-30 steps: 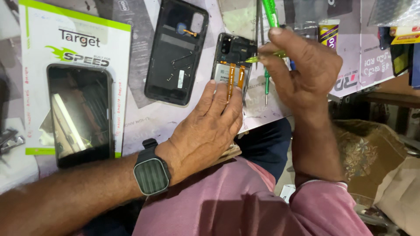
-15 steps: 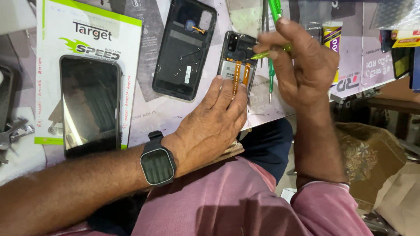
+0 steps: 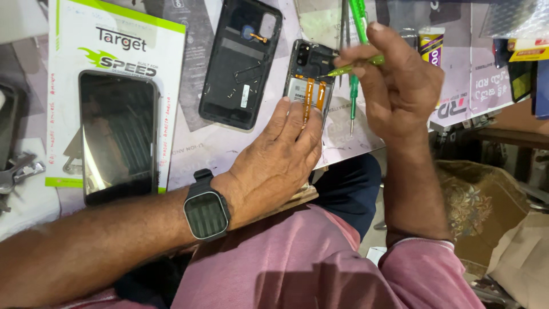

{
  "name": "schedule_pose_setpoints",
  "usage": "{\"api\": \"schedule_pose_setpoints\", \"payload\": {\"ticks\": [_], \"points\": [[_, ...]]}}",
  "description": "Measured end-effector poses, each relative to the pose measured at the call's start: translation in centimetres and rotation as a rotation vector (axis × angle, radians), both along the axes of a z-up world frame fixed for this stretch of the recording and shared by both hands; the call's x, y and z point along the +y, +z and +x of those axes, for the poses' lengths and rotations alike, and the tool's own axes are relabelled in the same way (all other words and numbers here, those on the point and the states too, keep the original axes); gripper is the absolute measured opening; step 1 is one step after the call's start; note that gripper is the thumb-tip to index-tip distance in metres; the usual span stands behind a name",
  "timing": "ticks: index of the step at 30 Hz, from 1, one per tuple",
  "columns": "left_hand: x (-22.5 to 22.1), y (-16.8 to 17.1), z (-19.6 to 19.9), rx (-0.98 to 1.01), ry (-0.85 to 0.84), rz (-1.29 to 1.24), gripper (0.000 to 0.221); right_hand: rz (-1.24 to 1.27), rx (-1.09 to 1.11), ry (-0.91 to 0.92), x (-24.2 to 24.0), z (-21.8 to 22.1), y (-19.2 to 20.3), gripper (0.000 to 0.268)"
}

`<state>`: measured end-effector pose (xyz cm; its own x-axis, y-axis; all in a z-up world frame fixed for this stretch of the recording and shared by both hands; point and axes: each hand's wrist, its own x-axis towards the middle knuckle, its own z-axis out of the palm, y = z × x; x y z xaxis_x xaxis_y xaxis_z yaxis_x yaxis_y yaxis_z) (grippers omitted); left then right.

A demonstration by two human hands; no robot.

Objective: The person manipulates internal smartphone components and cables by hand and using a screwdriver, handling a small plastic bag and various phone parts on a workbench.

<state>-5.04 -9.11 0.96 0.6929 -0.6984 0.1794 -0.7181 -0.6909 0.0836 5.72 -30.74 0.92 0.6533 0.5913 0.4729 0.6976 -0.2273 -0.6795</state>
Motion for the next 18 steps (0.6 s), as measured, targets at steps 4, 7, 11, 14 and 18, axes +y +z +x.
{"api": "schedule_pose_setpoints", "payload": {"ticks": [4, 7, 11, 14, 18], "points": [[0.1, -0.3, -0.2, -0.025, 0.012, -0.005, 0.047, -0.002, 0.016, -0.072, -0.2, -0.5, -0.3, 0.048], [-0.2, -0.6, -0.3, 0.0, 0.02, -0.058, 0.051, 0.065, 0.11, -0.044, 0.3, -0.7, -0.3, 0.049], [-0.2, -1.2, -0.8, -0.083, 0.078, -0.08, 0.049, 0.019, 0.075, -0.036, 1.1, -0.9, -0.1, 0.051], [-0.5, -1.7, -0.9, -0.114, 0.091, -0.09, 0.05, -0.038, 0.061, -0.031, 0.6, -1.0, 0.2, 0.046], [-0.7, -2.0, -0.9, -0.129, 0.089, -0.064, 0.047, -0.047, 0.069, -0.077, 0.4, -1.0, -0.6, 0.039]]}}
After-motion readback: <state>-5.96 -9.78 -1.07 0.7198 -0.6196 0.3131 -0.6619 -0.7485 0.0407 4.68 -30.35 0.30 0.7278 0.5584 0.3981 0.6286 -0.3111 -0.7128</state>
